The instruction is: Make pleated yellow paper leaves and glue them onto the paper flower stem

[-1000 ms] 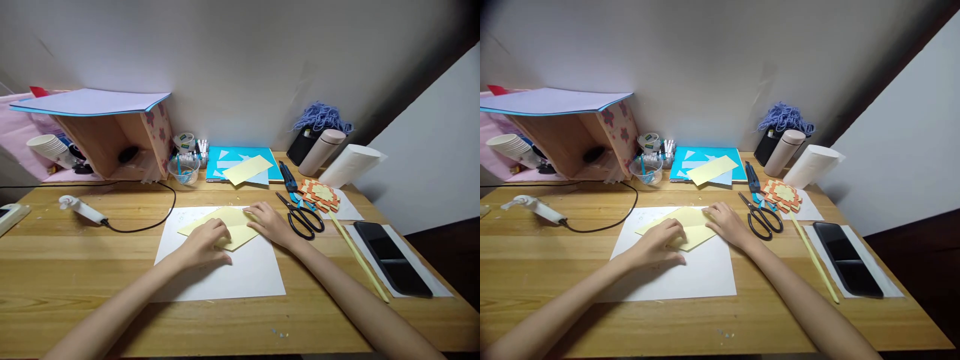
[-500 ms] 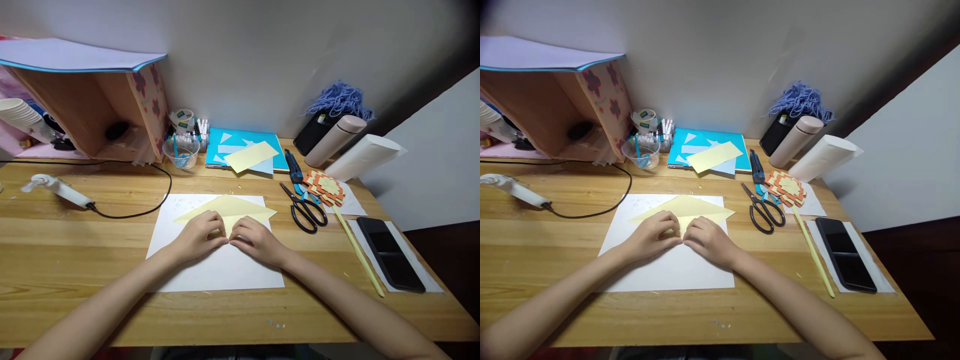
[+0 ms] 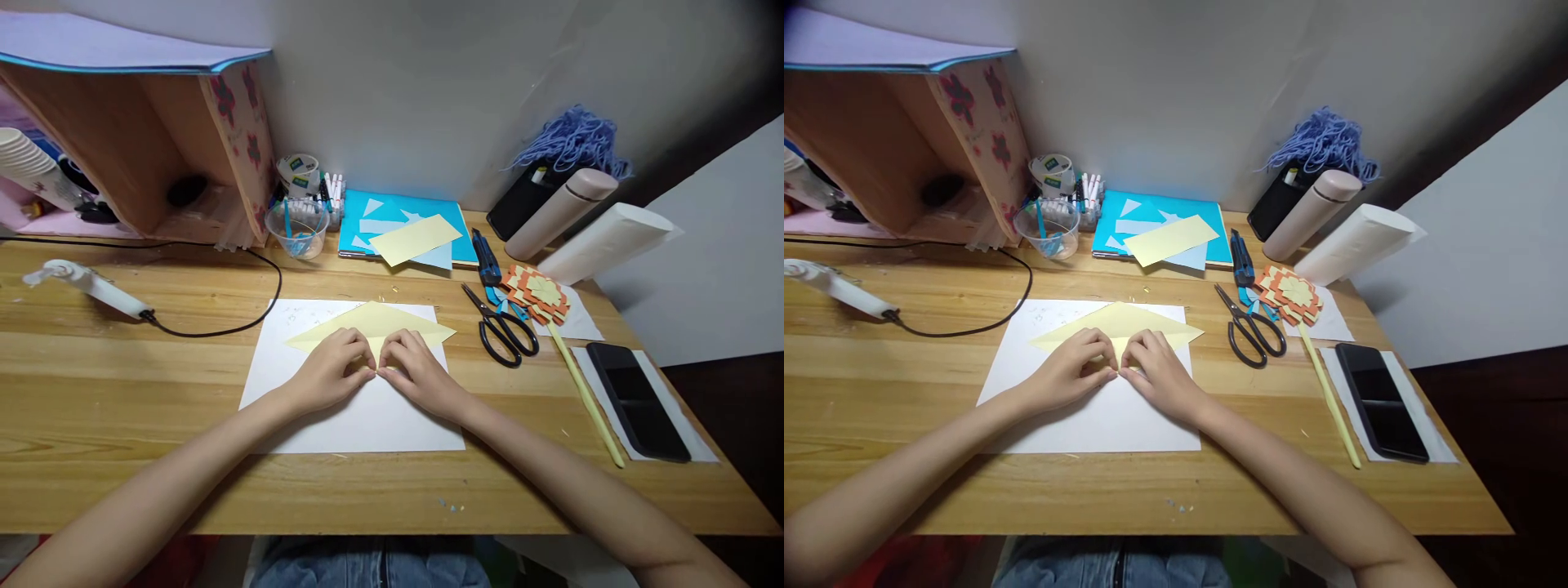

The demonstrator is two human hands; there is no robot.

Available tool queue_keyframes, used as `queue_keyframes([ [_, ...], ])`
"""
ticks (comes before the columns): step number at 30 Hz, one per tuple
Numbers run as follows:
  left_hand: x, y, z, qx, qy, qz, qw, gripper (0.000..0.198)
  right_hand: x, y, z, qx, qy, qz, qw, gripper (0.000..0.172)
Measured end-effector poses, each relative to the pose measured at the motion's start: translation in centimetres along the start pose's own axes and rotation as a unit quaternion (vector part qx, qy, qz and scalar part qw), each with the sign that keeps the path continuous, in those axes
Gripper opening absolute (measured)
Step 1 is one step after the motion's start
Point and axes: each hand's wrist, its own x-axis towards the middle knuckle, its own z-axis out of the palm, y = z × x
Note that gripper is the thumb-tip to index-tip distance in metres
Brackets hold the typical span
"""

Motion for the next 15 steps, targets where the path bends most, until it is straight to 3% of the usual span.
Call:
queue_keyframes([
  [8,0.0,1.0,1.3,0.027,0.028,-0.062,0.997,0.01,0.0,0.2,0.3,0.047,0.038,0.064,0.996,0.007],
  [15,0.2,1.2,1.5,0.01,0.037,-0.087,0.995,0.009,0.1,0.7,0.2,0.068,0.05,0.066,0.994,0.009],
])
